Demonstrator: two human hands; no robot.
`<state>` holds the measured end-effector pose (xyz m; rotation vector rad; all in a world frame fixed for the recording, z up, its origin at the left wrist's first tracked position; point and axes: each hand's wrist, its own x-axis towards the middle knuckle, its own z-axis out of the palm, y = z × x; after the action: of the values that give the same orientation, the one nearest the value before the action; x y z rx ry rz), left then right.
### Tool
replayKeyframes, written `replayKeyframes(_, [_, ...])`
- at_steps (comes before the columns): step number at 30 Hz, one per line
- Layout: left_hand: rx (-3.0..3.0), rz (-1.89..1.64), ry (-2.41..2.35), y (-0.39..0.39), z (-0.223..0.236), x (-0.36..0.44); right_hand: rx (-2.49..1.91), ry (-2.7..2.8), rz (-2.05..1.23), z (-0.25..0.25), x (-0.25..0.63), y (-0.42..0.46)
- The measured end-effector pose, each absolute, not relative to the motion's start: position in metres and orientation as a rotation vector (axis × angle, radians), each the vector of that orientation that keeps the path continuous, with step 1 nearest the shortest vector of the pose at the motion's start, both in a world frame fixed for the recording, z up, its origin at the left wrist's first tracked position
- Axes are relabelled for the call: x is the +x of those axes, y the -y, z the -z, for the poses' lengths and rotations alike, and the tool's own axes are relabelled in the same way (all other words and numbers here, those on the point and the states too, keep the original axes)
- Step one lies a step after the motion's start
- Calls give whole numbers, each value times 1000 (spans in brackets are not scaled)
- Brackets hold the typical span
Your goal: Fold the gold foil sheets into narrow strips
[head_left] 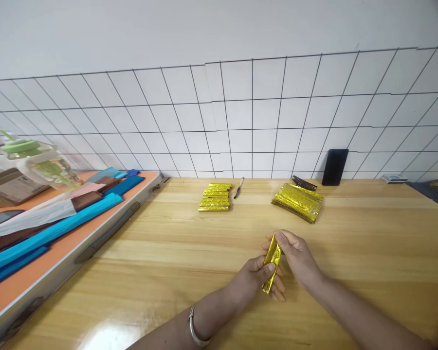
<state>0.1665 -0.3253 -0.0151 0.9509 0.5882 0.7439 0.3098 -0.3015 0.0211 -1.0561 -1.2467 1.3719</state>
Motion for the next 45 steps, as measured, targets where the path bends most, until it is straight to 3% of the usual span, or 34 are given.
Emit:
replayKeyframes(24, [1066, -800, -770, 330, 7, 168, -976, 1185, -1511, -27, 309, 298])
replayKeyframes(45, [992, -750, -739, 328, 10, 168, -1037, 1136, -1350, -21, 312, 294])
